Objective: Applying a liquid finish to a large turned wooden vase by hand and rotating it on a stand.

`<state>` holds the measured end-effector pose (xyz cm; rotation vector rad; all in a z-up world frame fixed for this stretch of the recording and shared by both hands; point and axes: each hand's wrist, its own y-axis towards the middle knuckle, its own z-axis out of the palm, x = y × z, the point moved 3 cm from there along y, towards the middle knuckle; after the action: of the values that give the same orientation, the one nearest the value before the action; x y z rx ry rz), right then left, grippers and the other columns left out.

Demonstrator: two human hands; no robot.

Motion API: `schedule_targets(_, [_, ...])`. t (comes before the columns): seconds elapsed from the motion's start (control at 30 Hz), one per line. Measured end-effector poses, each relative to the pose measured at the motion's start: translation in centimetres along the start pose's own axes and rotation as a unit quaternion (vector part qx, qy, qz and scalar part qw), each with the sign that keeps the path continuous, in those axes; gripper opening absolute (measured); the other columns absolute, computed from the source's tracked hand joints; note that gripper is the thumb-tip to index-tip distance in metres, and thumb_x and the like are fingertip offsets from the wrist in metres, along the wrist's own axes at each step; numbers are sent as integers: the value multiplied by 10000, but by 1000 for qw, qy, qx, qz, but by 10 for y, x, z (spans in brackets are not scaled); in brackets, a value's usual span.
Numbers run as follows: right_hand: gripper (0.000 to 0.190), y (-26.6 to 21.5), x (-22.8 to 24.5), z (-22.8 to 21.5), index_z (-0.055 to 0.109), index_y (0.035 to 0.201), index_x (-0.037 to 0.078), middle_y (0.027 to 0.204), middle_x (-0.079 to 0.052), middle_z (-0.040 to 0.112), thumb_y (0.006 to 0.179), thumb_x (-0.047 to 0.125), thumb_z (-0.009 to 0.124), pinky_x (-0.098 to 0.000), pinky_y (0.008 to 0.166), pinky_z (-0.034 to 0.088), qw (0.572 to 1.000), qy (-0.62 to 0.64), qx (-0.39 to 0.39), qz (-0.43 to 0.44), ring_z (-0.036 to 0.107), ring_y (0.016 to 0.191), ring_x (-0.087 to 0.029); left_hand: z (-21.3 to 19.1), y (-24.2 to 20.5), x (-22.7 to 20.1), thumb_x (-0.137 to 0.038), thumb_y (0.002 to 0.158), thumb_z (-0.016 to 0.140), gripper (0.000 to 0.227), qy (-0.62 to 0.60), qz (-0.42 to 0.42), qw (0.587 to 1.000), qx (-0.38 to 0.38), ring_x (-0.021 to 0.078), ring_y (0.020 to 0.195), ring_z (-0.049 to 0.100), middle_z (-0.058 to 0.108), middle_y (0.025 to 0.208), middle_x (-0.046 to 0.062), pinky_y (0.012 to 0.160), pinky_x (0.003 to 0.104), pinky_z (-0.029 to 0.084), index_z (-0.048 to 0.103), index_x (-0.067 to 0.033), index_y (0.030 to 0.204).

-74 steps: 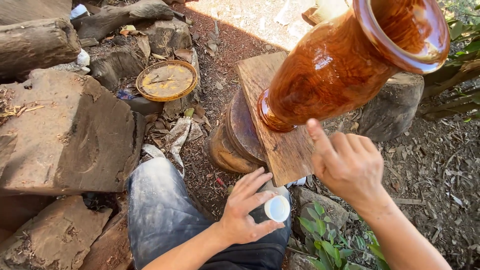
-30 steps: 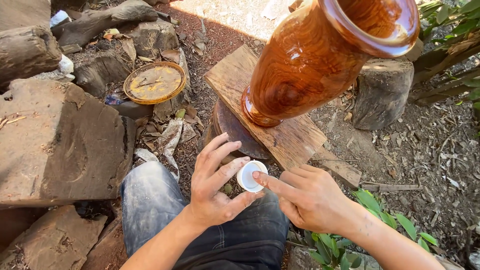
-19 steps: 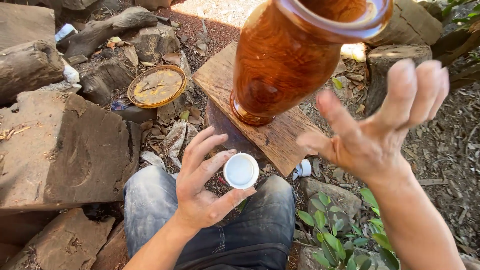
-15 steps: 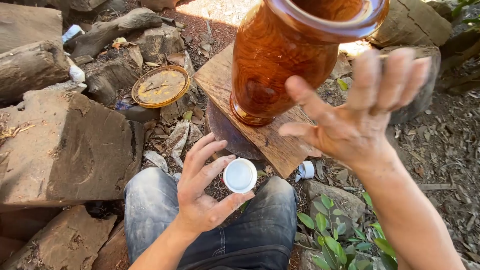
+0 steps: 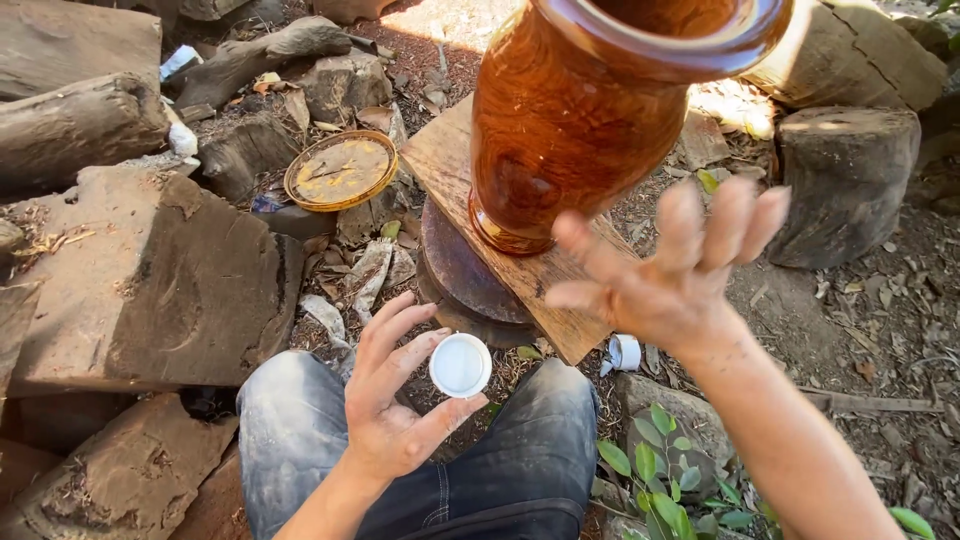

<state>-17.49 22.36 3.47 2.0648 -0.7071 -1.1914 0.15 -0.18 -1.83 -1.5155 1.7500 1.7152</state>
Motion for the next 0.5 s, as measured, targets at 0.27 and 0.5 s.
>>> schedule_targets(0.27, [695,7,57,-64,443,1576,298,1699,-100,202,1097,727,179,-510,1340,125,908,417,-1,-47,116,1604,-296,-3,17,-13,-393,829,794,474,37,51,998,0,434,1327,578,641,1299,184,1152,571,473,688,-49,1137])
schedule_targets(0.5, [727,10,61,-80,542,1468,300,1578,-152,413,991,732,204,-583,1254,227,861,481,156,-47,295,1507,-396,-3,26,-21,-365,903,742,403,65,93,993,11,453,1340,567,632,1318,186,1140,583,496,693,-69,1173])
